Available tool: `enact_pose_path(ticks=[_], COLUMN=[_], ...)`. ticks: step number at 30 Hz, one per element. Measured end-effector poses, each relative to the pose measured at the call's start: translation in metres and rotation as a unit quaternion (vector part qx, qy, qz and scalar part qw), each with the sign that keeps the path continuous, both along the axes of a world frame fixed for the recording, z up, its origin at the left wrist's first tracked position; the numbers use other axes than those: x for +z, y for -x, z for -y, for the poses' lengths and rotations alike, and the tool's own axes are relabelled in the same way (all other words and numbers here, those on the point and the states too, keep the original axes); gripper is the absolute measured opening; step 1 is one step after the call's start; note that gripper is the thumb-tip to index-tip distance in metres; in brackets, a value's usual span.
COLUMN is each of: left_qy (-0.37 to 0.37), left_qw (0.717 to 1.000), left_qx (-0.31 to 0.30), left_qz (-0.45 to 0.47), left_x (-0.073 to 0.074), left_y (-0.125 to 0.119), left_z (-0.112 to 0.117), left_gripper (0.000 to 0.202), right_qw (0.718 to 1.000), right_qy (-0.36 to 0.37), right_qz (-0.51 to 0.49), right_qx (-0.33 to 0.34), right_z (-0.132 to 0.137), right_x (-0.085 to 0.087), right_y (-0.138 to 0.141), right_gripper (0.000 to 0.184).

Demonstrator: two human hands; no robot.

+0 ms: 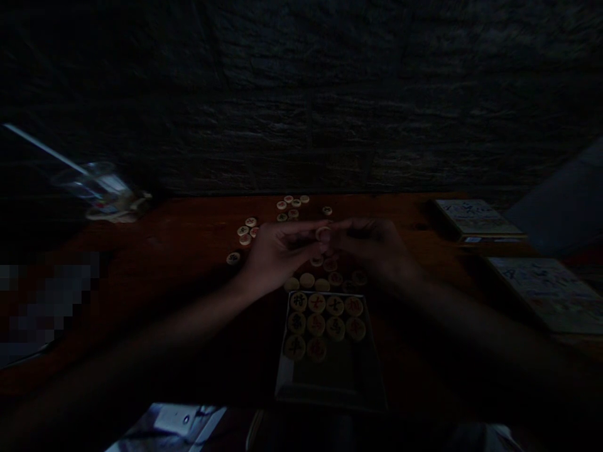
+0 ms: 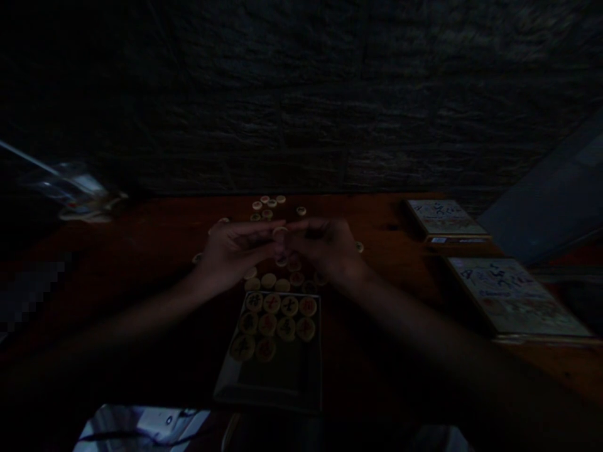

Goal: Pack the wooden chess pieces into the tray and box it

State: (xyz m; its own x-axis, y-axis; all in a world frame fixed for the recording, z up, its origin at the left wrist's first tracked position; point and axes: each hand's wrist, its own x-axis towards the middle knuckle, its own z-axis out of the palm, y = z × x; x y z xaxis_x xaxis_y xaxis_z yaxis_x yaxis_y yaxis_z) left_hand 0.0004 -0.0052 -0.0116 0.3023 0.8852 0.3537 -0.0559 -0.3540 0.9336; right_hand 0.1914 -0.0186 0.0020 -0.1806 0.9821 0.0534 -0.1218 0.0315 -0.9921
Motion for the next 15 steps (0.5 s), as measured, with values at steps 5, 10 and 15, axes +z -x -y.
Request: enact_pose_path(ticks=[5, 10, 15], left_qy=[0.001, -0.004, -0.037], left_qw=[1.000, 0.999, 0.996], left_qx=[0.020, 0.047, 0.061], left_qz=[-0.019, -0.022, -0.048], left_x=[0.0054, 0.0075, 0.0044], left_y=[0.0003, -0.0012, -0.0007], left_z=[0.0006, 0.0005, 0.0014], left_gripper=[0.029, 0.025, 0.015], right_qw=[0.999, 0.998, 0.995], right_qy=[-0.034, -0.057, -0.090], right_qz=[-0.009, -0.006, 0.040], right_qx=[0.008, 0.001, -0.020], right_z=[-0.0004, 0.0005, 0.0021], right_x=[0.0004, 0.0001, -0.0026], right_y=[0.0001, 0.0000, 0.0004], right_gripper=[0.037, 0.031, 0.030])
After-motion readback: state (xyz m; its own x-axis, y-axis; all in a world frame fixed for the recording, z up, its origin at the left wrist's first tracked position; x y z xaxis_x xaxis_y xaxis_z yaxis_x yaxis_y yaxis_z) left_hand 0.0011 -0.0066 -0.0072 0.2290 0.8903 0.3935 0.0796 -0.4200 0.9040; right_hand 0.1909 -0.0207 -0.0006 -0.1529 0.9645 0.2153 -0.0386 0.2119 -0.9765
